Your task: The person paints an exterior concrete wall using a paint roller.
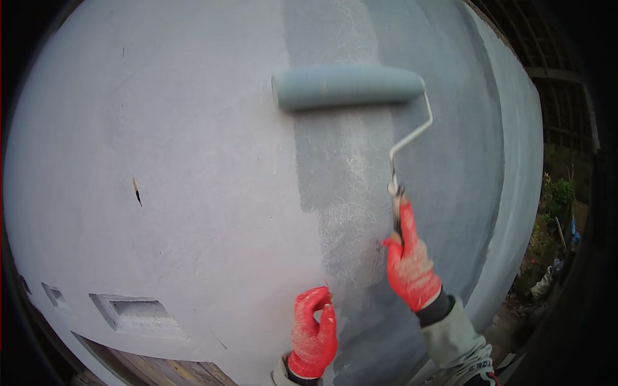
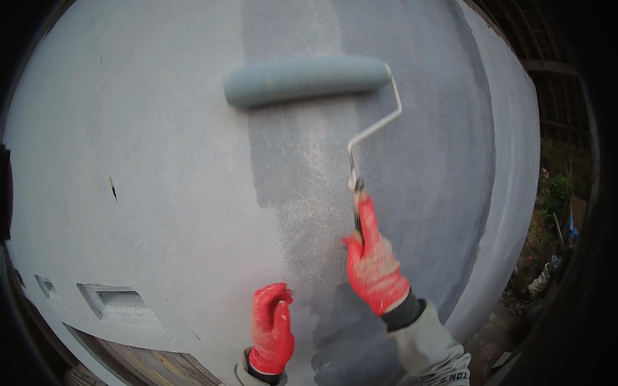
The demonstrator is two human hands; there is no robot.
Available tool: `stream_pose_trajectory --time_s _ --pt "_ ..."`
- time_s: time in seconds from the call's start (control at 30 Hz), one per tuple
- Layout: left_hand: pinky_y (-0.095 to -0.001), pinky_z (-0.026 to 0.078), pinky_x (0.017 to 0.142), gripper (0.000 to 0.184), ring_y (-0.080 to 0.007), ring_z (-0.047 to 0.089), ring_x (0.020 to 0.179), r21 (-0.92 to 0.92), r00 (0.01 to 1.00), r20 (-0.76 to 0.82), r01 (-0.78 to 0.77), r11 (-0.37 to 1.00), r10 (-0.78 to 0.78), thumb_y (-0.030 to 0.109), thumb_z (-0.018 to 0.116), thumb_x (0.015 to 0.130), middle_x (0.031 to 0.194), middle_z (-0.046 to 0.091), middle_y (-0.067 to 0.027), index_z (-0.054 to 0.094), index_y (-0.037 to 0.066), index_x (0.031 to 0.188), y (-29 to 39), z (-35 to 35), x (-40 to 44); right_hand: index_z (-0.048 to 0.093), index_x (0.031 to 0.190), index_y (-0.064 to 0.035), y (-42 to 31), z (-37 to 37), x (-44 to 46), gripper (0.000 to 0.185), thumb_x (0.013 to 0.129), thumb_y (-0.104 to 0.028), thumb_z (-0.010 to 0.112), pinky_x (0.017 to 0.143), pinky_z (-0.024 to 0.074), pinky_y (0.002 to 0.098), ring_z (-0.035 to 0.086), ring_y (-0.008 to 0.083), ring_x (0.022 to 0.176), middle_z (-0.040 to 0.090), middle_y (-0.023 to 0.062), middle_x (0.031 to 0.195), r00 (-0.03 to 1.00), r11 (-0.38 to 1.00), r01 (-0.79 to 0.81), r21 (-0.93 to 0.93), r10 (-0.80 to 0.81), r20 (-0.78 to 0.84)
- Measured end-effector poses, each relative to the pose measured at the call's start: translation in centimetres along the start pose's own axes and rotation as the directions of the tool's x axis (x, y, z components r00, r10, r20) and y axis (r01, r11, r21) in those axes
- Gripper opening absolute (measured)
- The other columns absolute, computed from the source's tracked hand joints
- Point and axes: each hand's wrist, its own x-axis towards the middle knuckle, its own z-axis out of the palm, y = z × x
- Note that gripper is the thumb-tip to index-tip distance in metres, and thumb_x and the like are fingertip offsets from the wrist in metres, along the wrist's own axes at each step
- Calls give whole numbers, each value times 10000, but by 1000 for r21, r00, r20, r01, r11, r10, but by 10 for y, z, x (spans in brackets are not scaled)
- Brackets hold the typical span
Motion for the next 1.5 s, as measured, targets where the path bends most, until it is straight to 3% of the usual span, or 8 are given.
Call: stream_pose_trajectory --time_s 0.2,0.5,0.7,1.03,1.1,1.33,1.4,1.5 --pt "-283 449 861 341 -165 558 1010 174 592 414 693 699 -691 199 515 969 1065 577 -82 464 23 1257 -2 65 -85 251 1448 -29 11 17 -252 614 893 -43 512 856 472 362 578 370 1055 526 239 1248 803 720 -592 362 491 337" --pt "-294 484 693 258 -133 562 702 -316 557 437 830 459 -706 298 536 963 736 518 -24 498 43 977 2 90 -52 562 1175 -105 -80 -106 -165 444 756 -125 706 793 489 410 576 319 1008 577 131 1084 756 928 -369 -47 329 566" --pt "-319 479 662 247 -159 539 655 -223 561 428 825 519 -708 281 495 981 731 494 -29 507 35 991 12 88 -26 531 1218 -85 -105 -69 -241 513 814 -371 666 868 453 399 567 309 1070 577 144 1162 -167 528 -845 92 -421 891" --pt "-306 465 612 266 -147 518 621 -196 579 402 811 551 -709 294 497 980 709 481 -27 510 29 968 16 89 -20 547 1157 -76 -65 -91 -191 451 811 -335 671 689 502 374 646 293 802 631 130 977 3 695 -637 335 -432 902" --pt "-304 465 611 270 -148 518 618 -182 576 406 812 555 -710 296 499 980 709 482 -27 512 27 973 16 88 -19 557 1159 -88 -62 -99 -141 469 786 -341 686 736 488 388 639 280 863 634 126 999 -361 833 -553 3 -243 900" --pt "-300 462 606 283 -143 517 616 -151 590 395 798 583 -704 307 489 985 713 478 -24 515 26 985 16 83 -14 585 1087 -77 -33 -105 -113 435 768 -349 701 743 486 399 632 294 892 636 122 971 -400 910 -401 -110 -65 914" --pt "-299 462 606 286 -141 516 617 -141 573 389 811 568 -721 310 485 987 716 478 -22 515 26 983 19 81 -12 608 1145 -87 -25 -111 -112 508 732 -365 709 805 500 390 626 295 956 637 119 1050 -28 936 -322 141 -158 987" --pt "-301 463 609 287 -140 517 617 -134 582 387 803 581 -715 309 481 988 717 479 -22 516 24 988 18 80 -11 609 1027 -67 -43 -112 -89 387 757 -331 691 748 501 417 624 317 914 636 120 984 -59 974 -217 -62 50 997"
